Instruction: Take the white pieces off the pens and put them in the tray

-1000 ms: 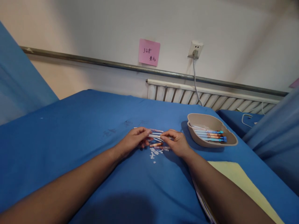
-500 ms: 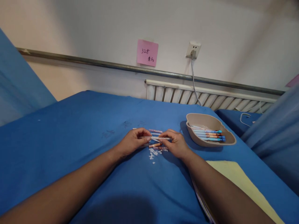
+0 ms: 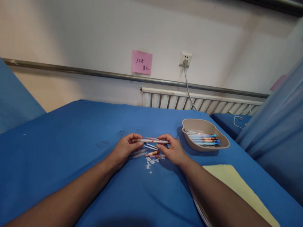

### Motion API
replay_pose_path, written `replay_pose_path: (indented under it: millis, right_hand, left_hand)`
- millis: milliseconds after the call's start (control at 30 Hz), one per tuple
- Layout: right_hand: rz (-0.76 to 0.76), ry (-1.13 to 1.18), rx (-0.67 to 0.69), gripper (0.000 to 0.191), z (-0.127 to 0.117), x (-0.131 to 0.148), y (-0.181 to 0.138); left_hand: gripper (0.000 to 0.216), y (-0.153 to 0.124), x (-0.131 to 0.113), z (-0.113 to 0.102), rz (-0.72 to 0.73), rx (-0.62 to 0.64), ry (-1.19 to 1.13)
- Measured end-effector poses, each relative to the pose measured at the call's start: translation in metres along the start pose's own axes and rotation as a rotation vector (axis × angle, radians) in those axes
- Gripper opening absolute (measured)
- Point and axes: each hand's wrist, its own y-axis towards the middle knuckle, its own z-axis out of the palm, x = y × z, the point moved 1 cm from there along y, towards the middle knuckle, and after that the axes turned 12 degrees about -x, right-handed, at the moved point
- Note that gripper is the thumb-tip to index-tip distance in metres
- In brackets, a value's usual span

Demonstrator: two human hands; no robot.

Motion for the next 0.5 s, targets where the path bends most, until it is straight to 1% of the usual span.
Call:
replay_pose_path:
  millis: [67,167,300,400,500]
  right_hand:
    - [-0.054,-0.026,-0.014,0.023,-0.001,0.001,0.0]
    - [-0.216,-0.138,-0.003,0.018,-0.003,0.005,0.001]
    - [-0.426,-0.389,0.126,0.018,-0.003,0.011,0.001]
    - [-0.513,-0.519,0.212,0.018,0.0,0.014,0.0]
    - [-0.541,-0.577,0.217,0.018,0.001,0.019,-0.002]
  left_hand:
    - [0.034,-0.001,-0.002,0.001,0.002,-0.01,0.019]
    - [0.035,-0.002,-0.002,0.004,0.009,-0.014,0.042]
    - [0.03,-0.003,0.0,0.008,0.067,0.048,0.078]
    - [0.027,-0.006,-0.002,0.011,0.114,0.09,0.102]
    - [0.03,-0.008,-0.009,0.01,0.154,0.05,0.1]
